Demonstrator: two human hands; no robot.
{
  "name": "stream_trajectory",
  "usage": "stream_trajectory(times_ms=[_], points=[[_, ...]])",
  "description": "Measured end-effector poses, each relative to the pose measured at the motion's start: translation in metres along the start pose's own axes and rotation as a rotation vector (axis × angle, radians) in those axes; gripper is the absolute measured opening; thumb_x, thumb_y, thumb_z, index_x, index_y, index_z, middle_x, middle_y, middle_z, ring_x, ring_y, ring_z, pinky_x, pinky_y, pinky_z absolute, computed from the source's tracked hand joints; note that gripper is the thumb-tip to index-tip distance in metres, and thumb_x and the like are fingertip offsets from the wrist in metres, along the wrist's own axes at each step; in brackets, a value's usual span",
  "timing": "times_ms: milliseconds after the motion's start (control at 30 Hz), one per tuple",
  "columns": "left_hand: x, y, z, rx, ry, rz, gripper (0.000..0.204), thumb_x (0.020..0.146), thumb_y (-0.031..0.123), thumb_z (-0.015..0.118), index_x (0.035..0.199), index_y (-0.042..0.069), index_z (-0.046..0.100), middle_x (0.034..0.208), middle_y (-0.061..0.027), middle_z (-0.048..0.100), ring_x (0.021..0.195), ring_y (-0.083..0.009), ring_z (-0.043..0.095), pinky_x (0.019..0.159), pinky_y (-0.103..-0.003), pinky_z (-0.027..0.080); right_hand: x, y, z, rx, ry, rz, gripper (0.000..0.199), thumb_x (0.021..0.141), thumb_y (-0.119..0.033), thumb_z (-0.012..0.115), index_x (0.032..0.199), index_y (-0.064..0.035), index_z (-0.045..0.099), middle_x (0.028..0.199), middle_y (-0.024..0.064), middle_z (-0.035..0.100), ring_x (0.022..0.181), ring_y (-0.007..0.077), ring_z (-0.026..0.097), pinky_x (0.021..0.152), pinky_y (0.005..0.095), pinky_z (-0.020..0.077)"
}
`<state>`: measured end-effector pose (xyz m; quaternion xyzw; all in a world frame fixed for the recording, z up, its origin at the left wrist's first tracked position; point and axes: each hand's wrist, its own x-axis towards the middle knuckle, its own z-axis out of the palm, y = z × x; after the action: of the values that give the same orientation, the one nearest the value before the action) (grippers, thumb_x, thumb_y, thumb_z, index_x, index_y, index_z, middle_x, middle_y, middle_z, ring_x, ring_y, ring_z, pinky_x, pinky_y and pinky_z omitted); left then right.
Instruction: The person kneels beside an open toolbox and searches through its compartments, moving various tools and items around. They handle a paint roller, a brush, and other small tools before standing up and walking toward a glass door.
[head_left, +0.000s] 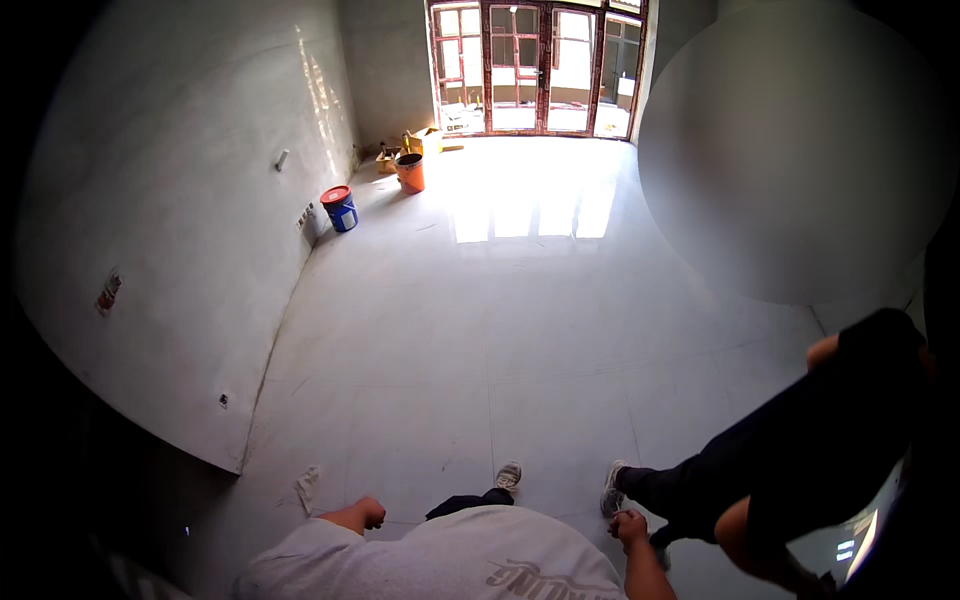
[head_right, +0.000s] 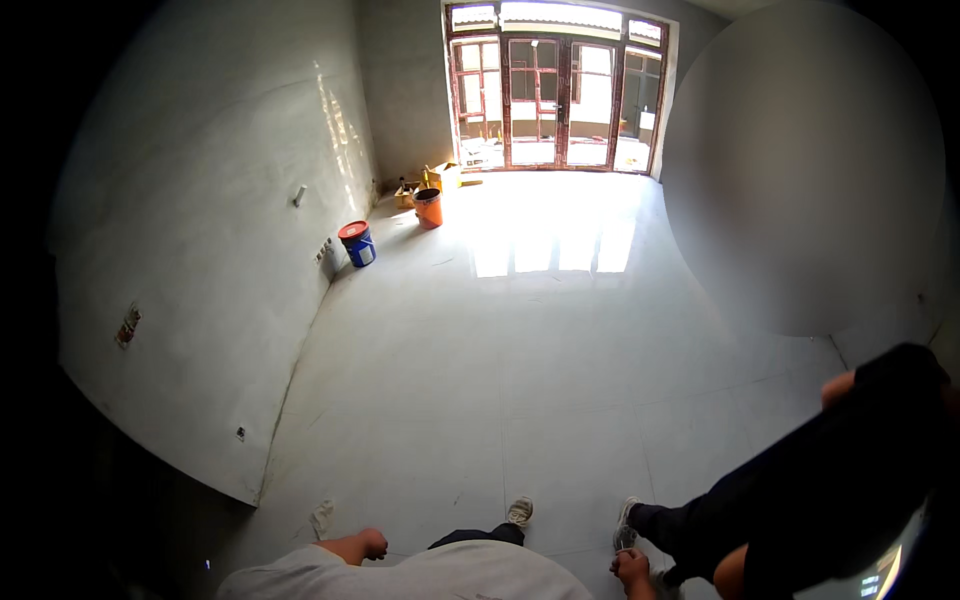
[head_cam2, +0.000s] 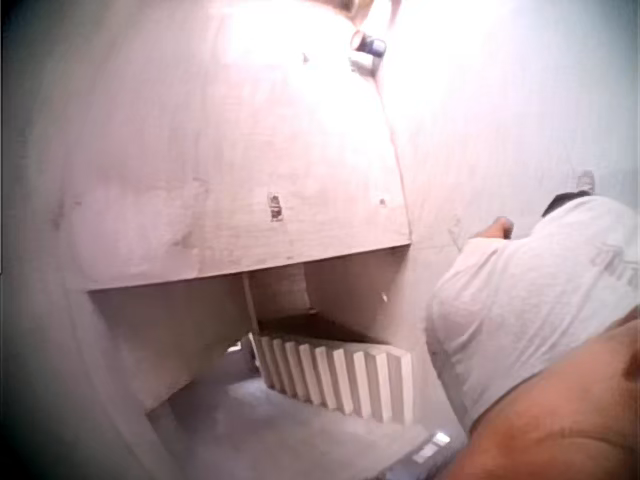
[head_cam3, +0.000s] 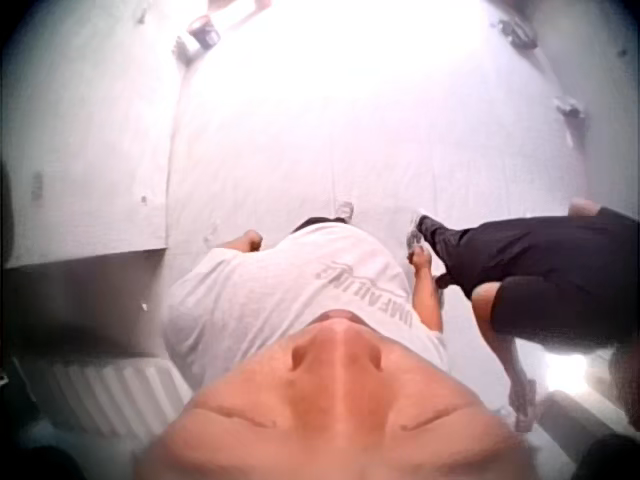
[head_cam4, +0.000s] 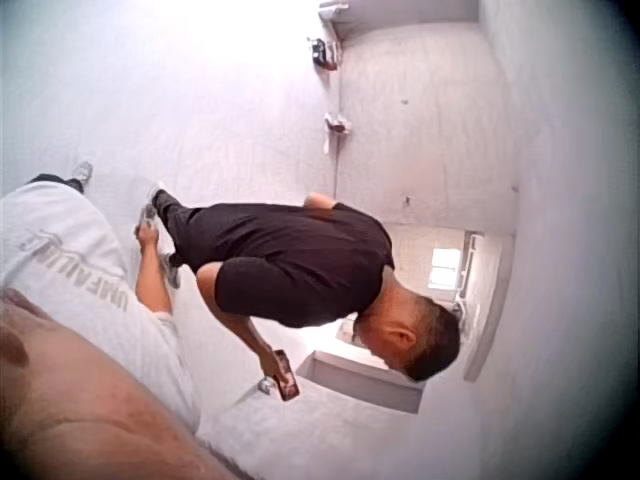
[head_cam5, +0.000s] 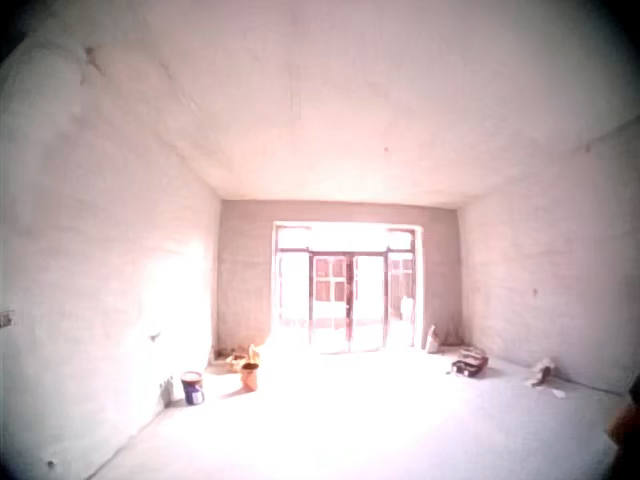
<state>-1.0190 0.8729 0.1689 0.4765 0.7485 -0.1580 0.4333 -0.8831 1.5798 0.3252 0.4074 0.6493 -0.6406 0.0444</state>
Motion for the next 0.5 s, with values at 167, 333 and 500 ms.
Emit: stream_trajectory(times_ms=[167,333,500], points=[[0.102,-0.060,-0.202,-0.417,-0.067,-0.100,0.022,0.085,0.014,0.079,0.107,0.010,0.080,0.101,-0.0113,0.079,0.086,-0.0316,0.076,0.075,-0.047,0.061,0.104,-0.021,-0.026,-0.179,0.144,0.219,0.018,0.089,-0.017,0.063,0.102,-0.0071,0.069,0.078,0.0153,0.069,0.067,0.0306,0.070,0.061,0.0436,0.0569],[0.162,-0.167,-0.486,-0.789,0.400,-0.456,0.037,0.087,0.028,0.061,0.103,0.001,0.079,0.122,-0.0243,0.073,0.111,-0.0405,0.070,0.097,-0.048,0.057,0.166,-0.083,-0.031,-0.691,0.008,0.090,0.021,0.087,-0.018,0.067,0.105,-0.0094,0.070,0.084,0.0166,0.071,0.072,0.0320,0.071,0.066,0.0443,0.0578],[0.214,-0.205,-0.751,-1.086,0.797,-0.284,0.032,0.086,0.027,0.067,0.104,0.001,0.073,0.111,-0.0207,0.075,0.108,-0.0394,0.069,0.092,-0.046,0.056,0.226,-0.118,-0.077,-0.742,0.016,0.132,0.024,0.085,-0.020,0.070,0.107,-0.0117,0.072,0.090,0.0179,0.072,0.077,0.0335,0.072,0.071,0.0450,0.0587]])
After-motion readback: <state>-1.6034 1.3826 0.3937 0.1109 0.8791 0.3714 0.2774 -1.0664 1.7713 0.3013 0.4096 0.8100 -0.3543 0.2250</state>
